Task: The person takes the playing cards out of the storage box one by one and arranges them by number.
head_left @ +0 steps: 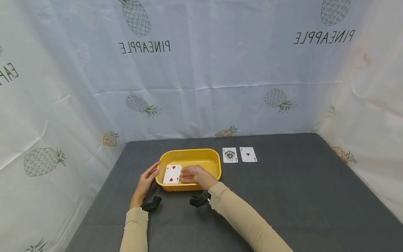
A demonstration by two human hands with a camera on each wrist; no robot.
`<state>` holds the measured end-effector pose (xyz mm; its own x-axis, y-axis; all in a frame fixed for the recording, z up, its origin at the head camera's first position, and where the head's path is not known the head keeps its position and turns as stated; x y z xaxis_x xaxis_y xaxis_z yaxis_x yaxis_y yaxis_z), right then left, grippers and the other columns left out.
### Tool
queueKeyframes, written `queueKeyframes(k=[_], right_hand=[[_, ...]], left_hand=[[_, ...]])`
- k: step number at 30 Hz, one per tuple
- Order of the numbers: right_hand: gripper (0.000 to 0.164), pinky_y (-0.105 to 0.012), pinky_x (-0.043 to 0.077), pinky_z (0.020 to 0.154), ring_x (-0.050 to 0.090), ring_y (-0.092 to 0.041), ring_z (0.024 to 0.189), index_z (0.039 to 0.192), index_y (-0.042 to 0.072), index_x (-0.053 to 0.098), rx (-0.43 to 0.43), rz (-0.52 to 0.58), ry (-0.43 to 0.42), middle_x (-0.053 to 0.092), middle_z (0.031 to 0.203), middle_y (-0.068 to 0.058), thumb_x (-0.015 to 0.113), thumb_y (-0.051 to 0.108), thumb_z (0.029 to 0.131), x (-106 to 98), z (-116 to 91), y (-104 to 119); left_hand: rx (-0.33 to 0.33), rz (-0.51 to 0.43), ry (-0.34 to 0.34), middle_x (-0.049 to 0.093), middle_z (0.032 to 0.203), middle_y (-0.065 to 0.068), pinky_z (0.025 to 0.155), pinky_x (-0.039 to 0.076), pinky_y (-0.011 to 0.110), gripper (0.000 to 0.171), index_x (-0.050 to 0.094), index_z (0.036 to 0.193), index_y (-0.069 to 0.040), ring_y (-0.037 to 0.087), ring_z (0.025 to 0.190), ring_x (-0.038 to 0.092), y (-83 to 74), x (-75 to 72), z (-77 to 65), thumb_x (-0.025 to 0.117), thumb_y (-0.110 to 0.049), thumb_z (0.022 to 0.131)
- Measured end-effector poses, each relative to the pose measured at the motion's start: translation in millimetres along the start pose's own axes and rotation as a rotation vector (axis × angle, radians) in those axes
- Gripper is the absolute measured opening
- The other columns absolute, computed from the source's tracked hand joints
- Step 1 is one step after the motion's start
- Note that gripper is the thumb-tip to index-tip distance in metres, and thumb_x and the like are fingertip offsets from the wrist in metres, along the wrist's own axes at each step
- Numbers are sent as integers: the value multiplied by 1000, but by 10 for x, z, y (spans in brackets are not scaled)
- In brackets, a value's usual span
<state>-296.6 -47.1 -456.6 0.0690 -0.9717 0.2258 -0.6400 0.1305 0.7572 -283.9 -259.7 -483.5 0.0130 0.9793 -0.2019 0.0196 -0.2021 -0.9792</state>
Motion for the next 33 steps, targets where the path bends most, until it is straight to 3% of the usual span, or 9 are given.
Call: queueKeyframes(k=[4,13,21,29,33], right_hand=[[35,-35,54,92,71,-25,87,121,-10,59,4,6,-8,67,113,-25,63,5,90,10,-5,-2],[30,-31,56,84,63,-15,64,114,-7,64,-8,-13,-56,63,75,-9,66,-1,85,80,39,6],[35,-22,56,63,60,-11,54,116,-5,61,-36,-75,-92,62,67,-5,70,1,83,146,17,12],[24,-18,51,49,55,-8,44,99,-6,67,-78,-124,-165,58,55,-3,76,-2,77,182,61,1],[28,-17,49,46,54,-8,42,103,-7,65,-74,-146,-186,58,55,-4,75,-2,77,200,58,-4]], left_hand=[[-2,9,-4,47,147,19,88,42,4,49,42,147,-14,-14,105,52,-1,-1,0,52,-24,100],[6,-4,-6,47,146,21,87,42,4,48,43,146,-13,-13,105,53,-26,4,-23,52,-24,100],[-9,-8,-11,48,145,20,87,42,4,48,44,145,-13,-11,106,53,2,9,-8,54,-23,99],[-12,4,-11,48,145,20,87,42,4,49,44,145,-14,-12,105,53,-4,8,1,54,-26,99],[-16,5,-11,48,145,20,87,42,4,49,44,145,-14,-12,105,53,1,5,-2,53,-25,99]])
Point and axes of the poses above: each hand's wrist, its own z-axis towards the middle knuckle, its own x-axis out of the palm, y = z × x, the point moved 3 cm from there along z, towards the middle knuckle
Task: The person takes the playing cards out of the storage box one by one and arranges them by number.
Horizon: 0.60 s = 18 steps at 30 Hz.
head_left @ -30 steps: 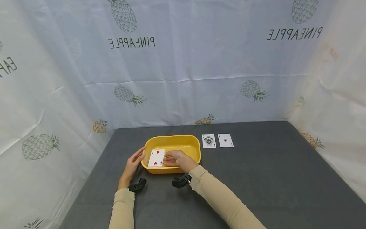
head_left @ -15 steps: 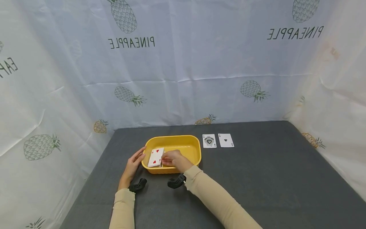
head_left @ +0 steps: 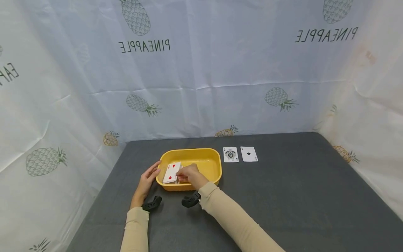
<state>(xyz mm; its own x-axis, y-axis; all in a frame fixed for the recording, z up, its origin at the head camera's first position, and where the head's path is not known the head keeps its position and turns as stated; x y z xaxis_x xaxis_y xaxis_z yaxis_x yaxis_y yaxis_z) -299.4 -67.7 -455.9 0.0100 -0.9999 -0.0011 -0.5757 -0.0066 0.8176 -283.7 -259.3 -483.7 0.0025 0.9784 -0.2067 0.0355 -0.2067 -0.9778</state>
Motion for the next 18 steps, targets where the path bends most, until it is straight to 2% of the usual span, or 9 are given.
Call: queueKeyframes(k=[3,6,11,14,18], right_hand=[[28,-18,49,46,54,-9,42,103,-7,65,5,-8,-15,58,55,-4,75,-2,77,-5,-24,6],[20,-17,49,46,54,-8,41,97,-6,67,4,-10,-32,58,54,-3,74,-2,78,-16,-51,16],[23,-19,52,51,56,-8,43,100,-6,67,11,4,-43,62,60,-6,74,-3,78,-51,-41,33],[25,-22,55,54,59,-10,45,100,-7,67,15,23,-29,68,66,-10,74,-4,77,-84,-27,45],[18,-25,56,56,61,-12,46,93,-7,67,20,48,1,71,72,-15,75,-5,76,-122,-25,70]], left_hand=[[-1,-3,-1,48,146,19,87,42,4,48,44,145,-14,-12,104,53,1,1,-3,53,-25,99],[0,0,-1,48,146,19,87,42,3,49,43,146,-15,-14,104,52,4,1,-1,53,-26,99],[-11,5,-8,48,146,18,87,41,2,50,44,146,-15,-16,102,52,4,5,6,54,-28,99],[-10,5,-14,48,146,18,87,41,3,49,45,145,-15,-16,102,52,4,4,10,54,-28,99],[-6,8,-18,49,145,16,87,41,3,49,45,145,-15,-16,102,52,1,-1,7,55,-28,98]])
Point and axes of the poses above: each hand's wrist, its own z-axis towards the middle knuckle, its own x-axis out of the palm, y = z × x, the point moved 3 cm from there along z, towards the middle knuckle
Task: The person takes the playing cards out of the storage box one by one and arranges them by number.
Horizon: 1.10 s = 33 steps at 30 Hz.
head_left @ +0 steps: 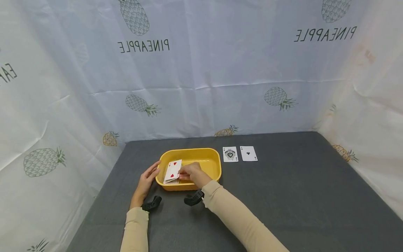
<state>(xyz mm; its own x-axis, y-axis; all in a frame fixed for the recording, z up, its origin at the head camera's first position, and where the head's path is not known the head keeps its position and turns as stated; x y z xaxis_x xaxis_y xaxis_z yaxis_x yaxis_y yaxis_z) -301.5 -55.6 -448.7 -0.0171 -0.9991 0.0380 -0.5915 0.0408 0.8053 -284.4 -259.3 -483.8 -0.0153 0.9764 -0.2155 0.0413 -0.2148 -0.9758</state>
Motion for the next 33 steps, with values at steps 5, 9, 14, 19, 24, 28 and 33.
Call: queueKeyframes(k=[5,9,14,19,24,28,33], right_hand=[[19,-27,58,64,61,-11,47,95,-7,70,1,-16,0,74,83,-18,75,-4,77,-38,-7,17],[17,-25,57,60,63,-12,48,93,-7,71,14,-36,-1,74,80,-18,76,-2,77,-88,-22,32],[18,-22,54,55,63,-11,47,94,-6,71,23,-48,-3,71,69,-12,76,1,78,-145,3,31],[24,-21,53,51,60,-10,44,102,-7,68,11,-15,29,64,59,-7,74,0,80,-183,22,41],[24,-20,52,50,62,-11,46,103,-6,67,23,-3,59,63,58,-7,73,2,81,-227,-6,71],[22,-21,53,51,62,-11,47,102,-7,69,-4,14,92,63,58,-6,72,1,82,-257,-44,116],[20,-22,55,54,62,-10,49,102,-9,69,-61,30,135,62,58,-4,70,-2,83,-333,-98,193]], left_hand=[[13,-9,2,57,134,1,88,42,4,49,46,144,-14,-15,103,53,7,-5,-1,56,-27,98],[21,-34,6,59,115,-17,87,43,5,49,47,144,-13,-14,102,54,16,-10,1,57,-26,97],[25,-41,12,58,109,-23,87,44,5,49,46,144,-13,-14,103,54,12,-11,3,57,-26,97],[22,-16,6,58,119,-18,88,43,5,49,46,144,-14,-15,104,53,11,-16,4,56,-28,98],[21,-2,0,57,132,-1,87,43,4,50,46,144,-14,-15,103,53,27,-25,5,56,-30,98],[44,-17,17,60,125,-9,87,45,6,53,43,145,-11,-14,104,55,37,-30,8,56,-30,98],[59,-44,34,60,109,-26,87,46,7,54,43,146,-11,-13,105,56,45,-23,12,57,-31,97]])
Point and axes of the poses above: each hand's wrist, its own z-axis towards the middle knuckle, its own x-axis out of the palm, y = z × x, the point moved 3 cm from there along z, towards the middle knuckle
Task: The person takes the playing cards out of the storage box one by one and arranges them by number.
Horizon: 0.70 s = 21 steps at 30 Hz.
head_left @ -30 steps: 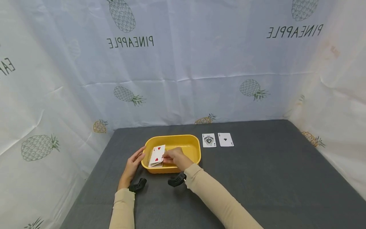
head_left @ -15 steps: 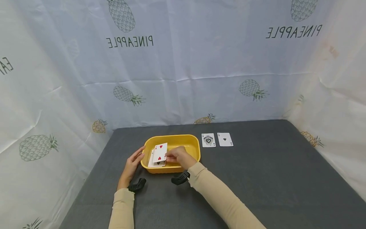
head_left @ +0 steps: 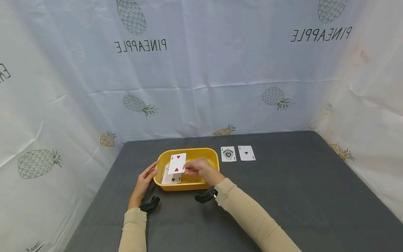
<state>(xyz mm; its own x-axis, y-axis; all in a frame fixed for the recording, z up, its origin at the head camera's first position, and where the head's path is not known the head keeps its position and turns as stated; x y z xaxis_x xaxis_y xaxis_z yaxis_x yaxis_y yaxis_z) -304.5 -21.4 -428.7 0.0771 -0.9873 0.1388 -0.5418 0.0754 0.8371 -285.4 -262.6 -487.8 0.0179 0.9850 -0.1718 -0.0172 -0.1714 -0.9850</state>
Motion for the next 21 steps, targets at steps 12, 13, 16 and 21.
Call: queueKeyframes(k=[12,13,16,21], right_hand=[[26,-26,59,67,63,-8,56,109,-9,67,-104,-28,41,65,65,-2,67,-1,85,-389,-176,122],[26,-29,59,74,65,-8,61,111,-9,66,-146,-40,74,67,72,-3,66,0,87,-448,-214,110],[26,-34,58,83,68,-9,67,111,-8,67,-182,-30,108,70,79,-3,66,3,87,-600,-286,98],[29,-31,58,84,67,-9,72,113,-7,66,-195,-51,84,68,84,-2,67,7,88,-847,-383,135]], left_hand=[[27,-11,7,60,111,-24,87,46,7,53,42,146,-11,-12,105,56,23,-10,2,56,-30,98],[30,-13,5,61,112,-23,87,46,7,53,43,146,-11,-12,106,57,19,-12,1,56,-29,98],[35,-13,4,61,117,-17,87,47,8,53,42,146,-10,-10,107,57,13,-15,3,55,-28,98],[23,-9,2,60,122,-12,88,46,7,52,42,146,-10,-10,108,56,15,-10,14,55,-27,98]])
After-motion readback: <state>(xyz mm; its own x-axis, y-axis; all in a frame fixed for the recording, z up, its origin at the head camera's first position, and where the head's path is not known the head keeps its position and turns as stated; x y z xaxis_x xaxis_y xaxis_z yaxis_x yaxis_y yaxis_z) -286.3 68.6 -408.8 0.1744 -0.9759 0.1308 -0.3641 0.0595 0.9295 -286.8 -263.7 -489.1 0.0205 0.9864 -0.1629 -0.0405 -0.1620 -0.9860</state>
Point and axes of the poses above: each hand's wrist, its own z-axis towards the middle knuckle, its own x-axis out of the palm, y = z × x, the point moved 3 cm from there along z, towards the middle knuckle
